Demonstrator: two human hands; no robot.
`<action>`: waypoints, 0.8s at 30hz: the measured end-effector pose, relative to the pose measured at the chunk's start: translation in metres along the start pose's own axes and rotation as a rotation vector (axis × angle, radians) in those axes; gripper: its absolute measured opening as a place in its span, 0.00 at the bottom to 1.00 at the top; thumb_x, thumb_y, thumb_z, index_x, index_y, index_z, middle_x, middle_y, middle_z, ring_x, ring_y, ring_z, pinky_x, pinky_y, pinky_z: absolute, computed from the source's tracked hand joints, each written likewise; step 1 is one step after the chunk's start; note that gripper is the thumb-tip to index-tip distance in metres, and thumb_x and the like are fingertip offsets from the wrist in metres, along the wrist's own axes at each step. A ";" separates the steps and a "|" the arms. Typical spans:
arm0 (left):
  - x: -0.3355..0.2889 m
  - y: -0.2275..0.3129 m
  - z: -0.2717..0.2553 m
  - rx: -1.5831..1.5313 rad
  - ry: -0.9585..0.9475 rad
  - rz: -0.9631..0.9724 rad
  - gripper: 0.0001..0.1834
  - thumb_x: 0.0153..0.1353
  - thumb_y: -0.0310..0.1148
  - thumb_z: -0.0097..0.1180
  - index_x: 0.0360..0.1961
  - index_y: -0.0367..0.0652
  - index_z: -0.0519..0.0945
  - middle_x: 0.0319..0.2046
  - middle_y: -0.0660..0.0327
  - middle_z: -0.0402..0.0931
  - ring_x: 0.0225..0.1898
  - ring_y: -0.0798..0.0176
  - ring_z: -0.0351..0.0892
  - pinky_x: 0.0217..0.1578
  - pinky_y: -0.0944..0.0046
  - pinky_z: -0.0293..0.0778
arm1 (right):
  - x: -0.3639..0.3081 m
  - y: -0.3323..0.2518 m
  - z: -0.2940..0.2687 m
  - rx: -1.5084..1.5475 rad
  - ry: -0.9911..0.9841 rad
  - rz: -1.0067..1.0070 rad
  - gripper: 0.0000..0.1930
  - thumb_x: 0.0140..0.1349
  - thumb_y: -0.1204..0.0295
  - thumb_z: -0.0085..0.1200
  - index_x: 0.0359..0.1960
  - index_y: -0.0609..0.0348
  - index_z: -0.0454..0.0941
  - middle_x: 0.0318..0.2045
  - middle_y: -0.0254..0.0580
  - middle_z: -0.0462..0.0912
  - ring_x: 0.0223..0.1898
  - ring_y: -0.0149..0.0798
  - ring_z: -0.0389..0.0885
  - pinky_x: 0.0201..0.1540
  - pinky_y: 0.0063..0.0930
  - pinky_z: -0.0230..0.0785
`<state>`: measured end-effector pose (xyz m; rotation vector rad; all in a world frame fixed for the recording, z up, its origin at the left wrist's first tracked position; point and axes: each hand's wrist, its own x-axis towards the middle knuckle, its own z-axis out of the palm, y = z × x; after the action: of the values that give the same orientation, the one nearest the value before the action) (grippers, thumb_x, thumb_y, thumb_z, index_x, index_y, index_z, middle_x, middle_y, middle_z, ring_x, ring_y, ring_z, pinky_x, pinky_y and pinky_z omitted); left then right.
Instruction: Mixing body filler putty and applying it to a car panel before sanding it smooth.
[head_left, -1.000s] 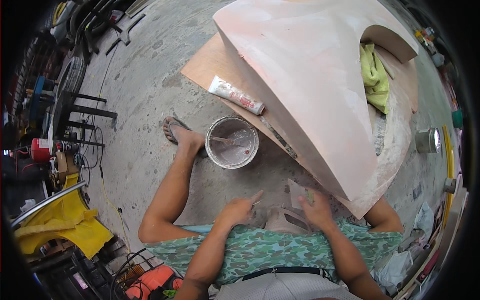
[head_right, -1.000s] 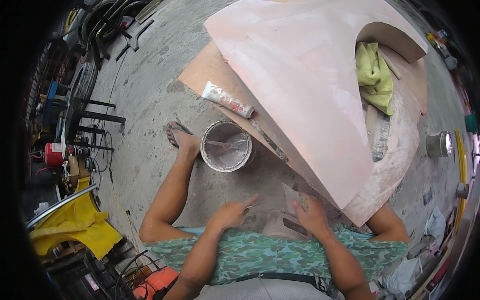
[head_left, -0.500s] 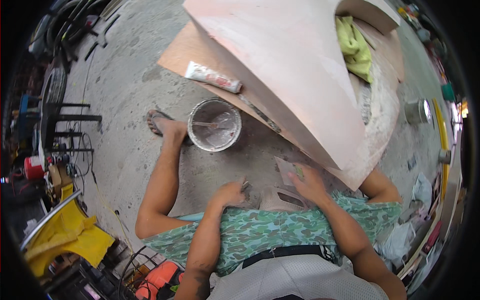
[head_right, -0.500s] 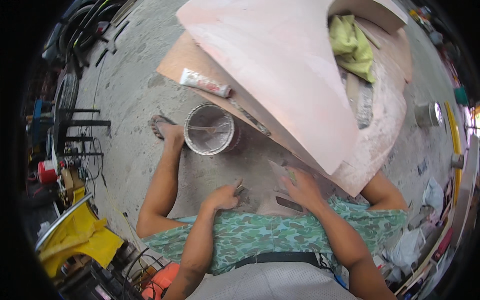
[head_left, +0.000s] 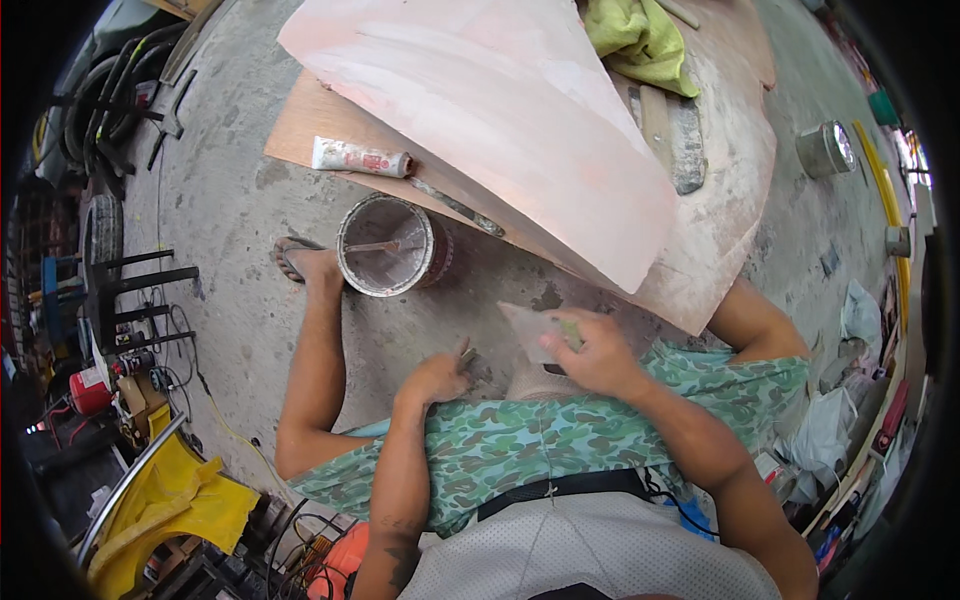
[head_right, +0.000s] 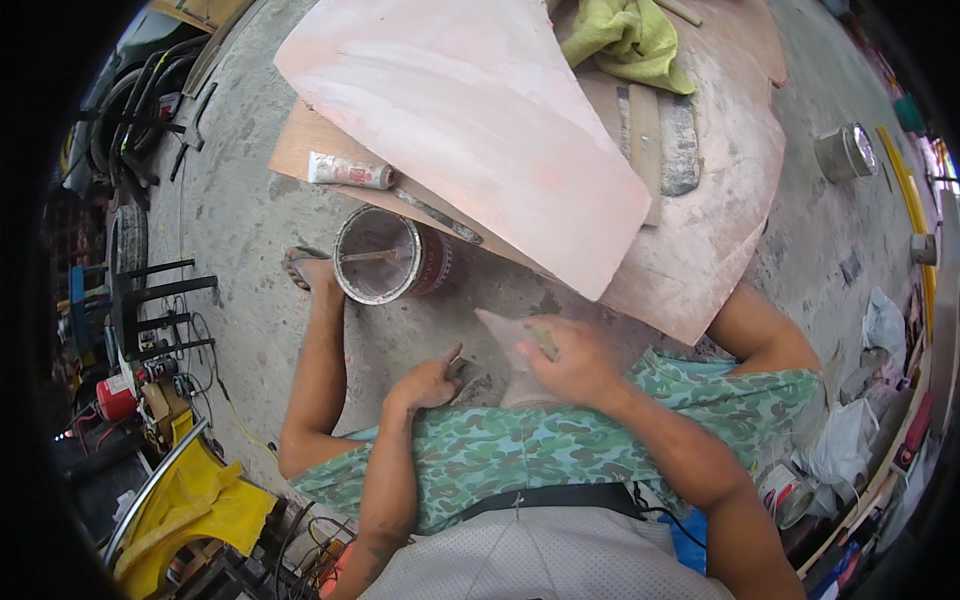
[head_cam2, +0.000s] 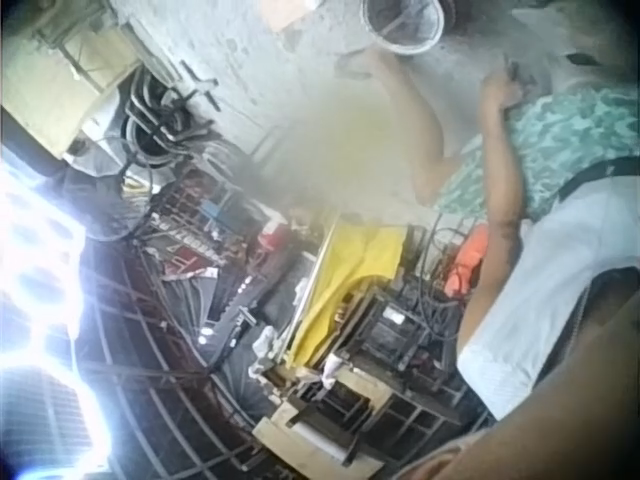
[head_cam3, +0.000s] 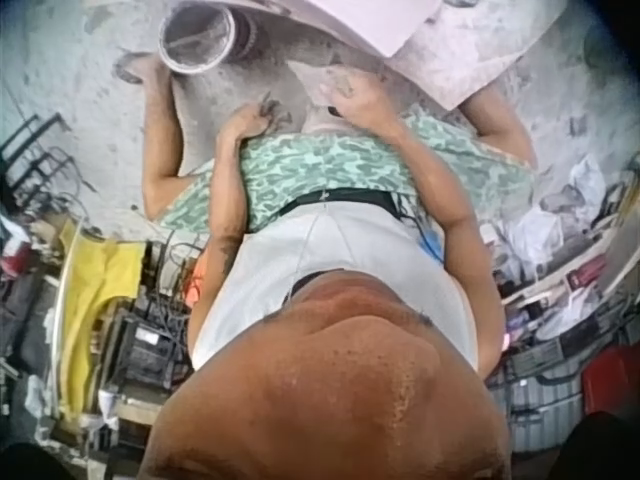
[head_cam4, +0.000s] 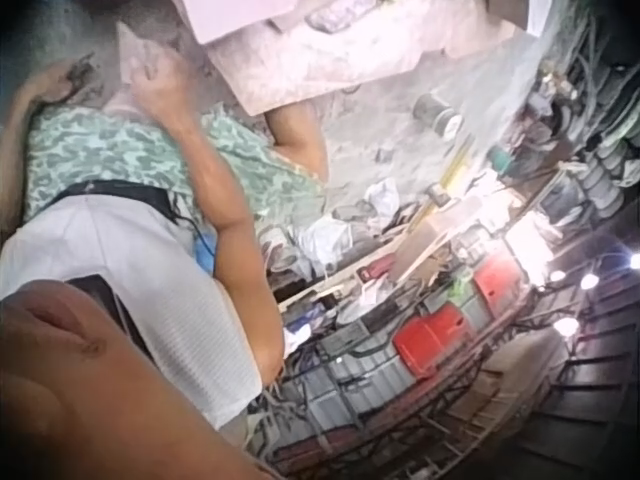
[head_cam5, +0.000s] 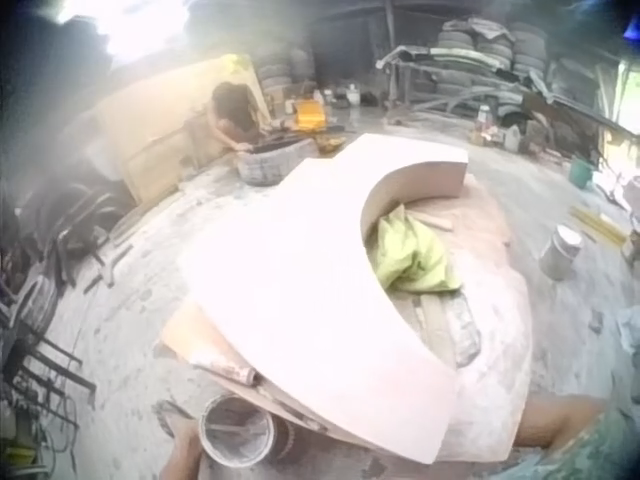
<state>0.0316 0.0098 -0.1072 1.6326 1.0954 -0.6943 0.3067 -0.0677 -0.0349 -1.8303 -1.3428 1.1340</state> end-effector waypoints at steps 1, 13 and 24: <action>0.001 0.001 -0.001 0.002 -0.001 0.000 0.45 0.60 0.34 0.58 0.78 0.46 0.55 0.51 0.34 0.80 0.55 0.36 0.79 0.58 0.50 0.73 | -0.002 0.000 0.000 0.024 -0.033 -0.106 0.19 0.63 0.67 0.63 0.49 0.71 0.82 0.44 0.60 0.86 0.45 0.50 0.86 0.50 0.36 0.76; -0.012 0.016 -0.010 0.040 0.001 -0.009 0.43 0.60 0.34 0.56 0.76 0.41 0.57 0.53 0.32 0.78 0.57 0.34 0.78 0.59 0.48 0.72 | 0.002 0.016 0.012 -0.053 -0.070 -0.047 0.20 0.65 0.64 0.61 0.50 0.70 0.81 0.46 0.62 0.85 0.46 0.56 0.85 0.50 0.41 0.76; 0.016 -0.046 0.015 -0.057 0.033 0.037 0.39 0.60 0.32 0.57 0.74 0.42 0.63 0.46 0.39 0.82 0.47 0.43 0.83 0.50 0.53 0.75 | -0.004 -0.007 0.015 -0.078 -0.085 -0.224 0.11 0.63 0.68 0.58 0.44 0.57 0.85 0.37 0.49 0.84 0.39 0.55 0.84 0.42 0.46 0.77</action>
<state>-0.0024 0.0048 -0.1452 1.6164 1.0964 -0.6091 0.2895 -0.0697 -0.0352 -1.6508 -1.6171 1.0637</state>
